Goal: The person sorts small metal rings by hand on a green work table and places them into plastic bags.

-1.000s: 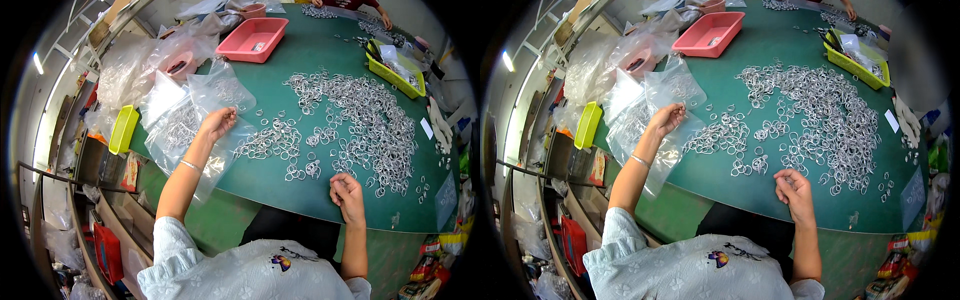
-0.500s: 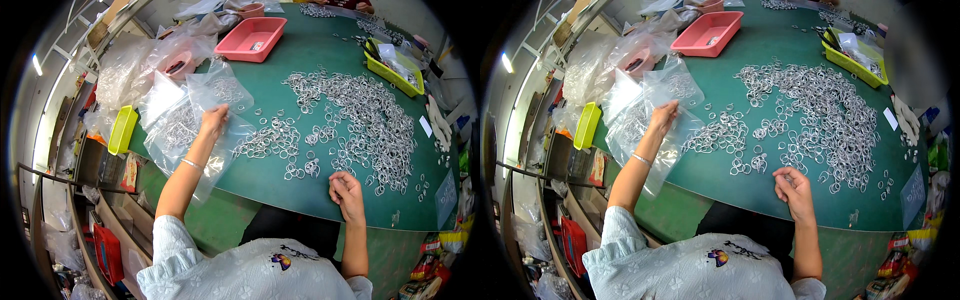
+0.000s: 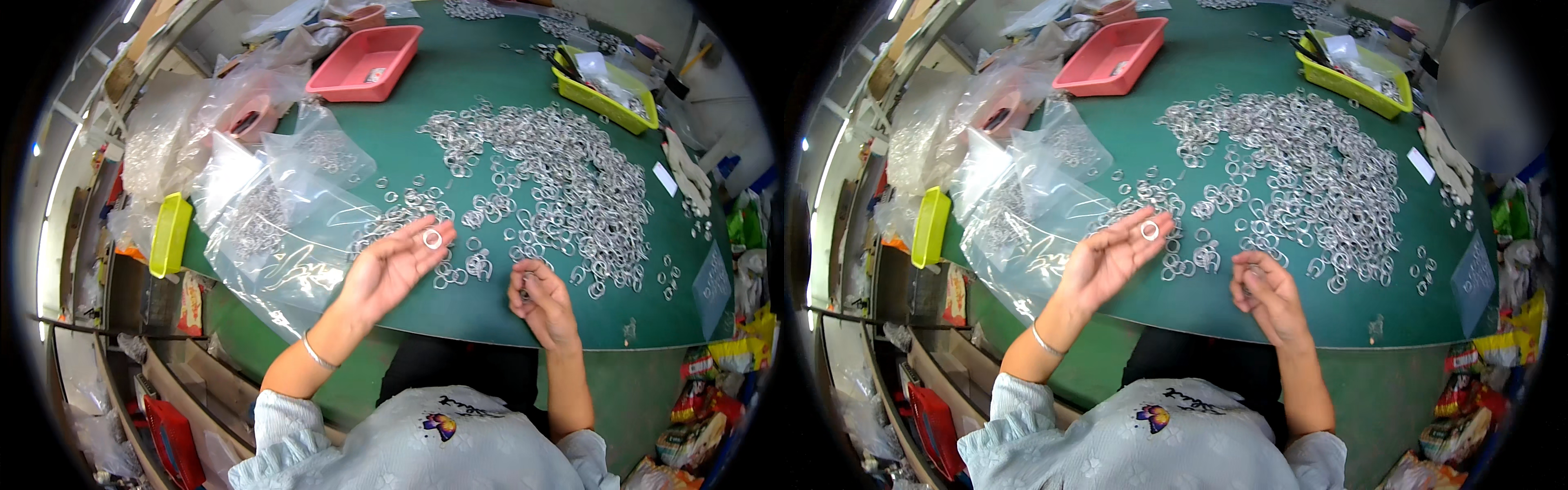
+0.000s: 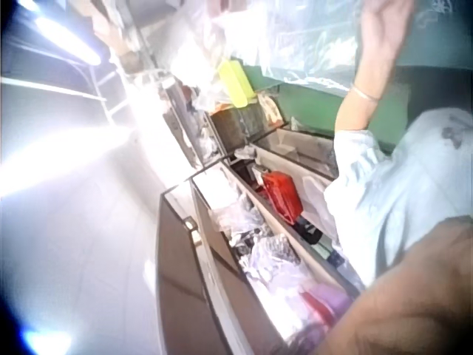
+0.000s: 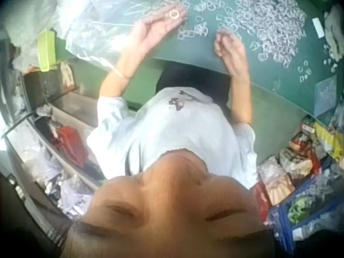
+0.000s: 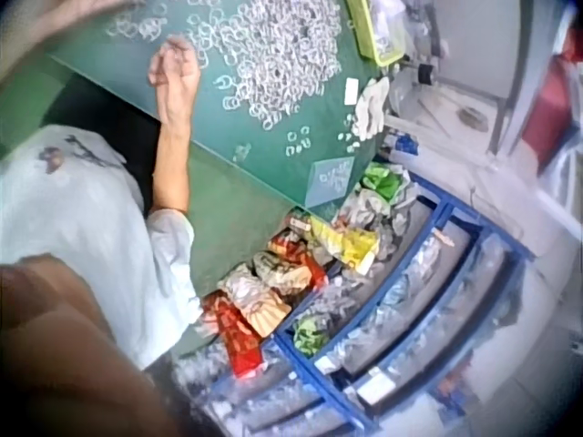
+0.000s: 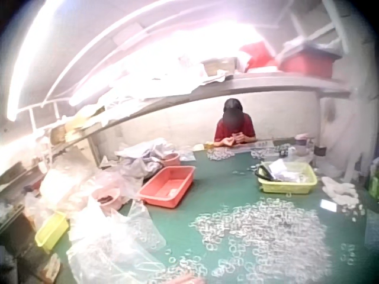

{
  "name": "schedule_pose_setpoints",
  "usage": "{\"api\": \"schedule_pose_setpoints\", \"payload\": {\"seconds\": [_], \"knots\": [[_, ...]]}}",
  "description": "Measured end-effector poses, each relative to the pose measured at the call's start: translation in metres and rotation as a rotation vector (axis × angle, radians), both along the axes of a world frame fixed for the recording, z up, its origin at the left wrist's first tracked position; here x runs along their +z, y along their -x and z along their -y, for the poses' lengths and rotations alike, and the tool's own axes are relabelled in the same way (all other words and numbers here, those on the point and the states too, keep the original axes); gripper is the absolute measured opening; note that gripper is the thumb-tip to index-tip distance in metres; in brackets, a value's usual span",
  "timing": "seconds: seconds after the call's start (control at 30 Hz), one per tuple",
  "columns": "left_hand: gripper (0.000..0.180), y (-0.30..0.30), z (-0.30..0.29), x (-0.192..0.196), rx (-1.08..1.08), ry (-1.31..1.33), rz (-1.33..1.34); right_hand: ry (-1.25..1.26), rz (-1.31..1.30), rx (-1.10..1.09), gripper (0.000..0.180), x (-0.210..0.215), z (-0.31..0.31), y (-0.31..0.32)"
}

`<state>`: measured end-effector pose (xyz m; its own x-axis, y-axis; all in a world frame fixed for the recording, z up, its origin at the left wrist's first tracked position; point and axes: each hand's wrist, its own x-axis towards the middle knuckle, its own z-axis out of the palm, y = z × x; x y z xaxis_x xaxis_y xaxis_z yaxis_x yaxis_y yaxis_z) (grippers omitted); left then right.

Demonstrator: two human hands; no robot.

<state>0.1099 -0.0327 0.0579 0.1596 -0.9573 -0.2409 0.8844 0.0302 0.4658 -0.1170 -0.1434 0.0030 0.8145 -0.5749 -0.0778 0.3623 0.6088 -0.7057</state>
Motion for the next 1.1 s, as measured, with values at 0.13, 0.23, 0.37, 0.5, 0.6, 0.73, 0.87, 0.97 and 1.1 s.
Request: {"api": "schedule_pose_setpoints", "payload": {"seconds": [0.13, 0.23, 0.37, 0.5, 0.6, 0.73, 0.87, 0.97, 1.1], "knots": [[0.054, 0.054, -0.001, 0.003, -0.113, 0.022, -0.051, -0.124, 0.065, -0.019, 0.037, 0.011, -0.016, 0.002], [0.052, 0.076, 0.000, -0.001, -0.165, 0.036, -0.173, -0.212, 0.121, -0.090, 0.042, 0.008, -0.024, 0.007], [0.048, 0.092, -0.003, -0.006, -0.143, 0.060, -0.040, -0.304, 0.070, -0.180, 0.040, 0.011, -0.033, 0.013], [0.049, 0.098, -0.008, -0.009, -0.138, 0.031, 0.054, -0.264, 0.050, -0.170, 0.036, 0.014, -0.042, 0.018], [0.050, 0.095, -0.013, -0.010, -0.186, 0.019, 0.025, -0.217, 0.039, -0.165, 0.033, 0.018, -0.046, 0.018], [0.050, 0.094, -0.018, -0.016, -0.195, 0.027, -0.034, -0.200, 0.028, -0.148, 0.035, 0.018, -0.048, 0.018], [0.045, 0.089, -0.018, -0.017, -0.123, 0.003, -0.132, -0.279, 0.185, -0.146, 0.047, 0.016, -0.044, 0.015], [0.046, 0.073, -0.020, -0.028, -0.026, -0.058, -0.024, -0.372, 0.271, -0.136, 0.057, 0.017, -0.039, 0.014], [0.048, 0.019, -0.010, -0.042, 0.243, -0.170, 0.033, -0.549, 0.309, -0.157, 0.060, 0.024, -0.035, 0.017]]}}
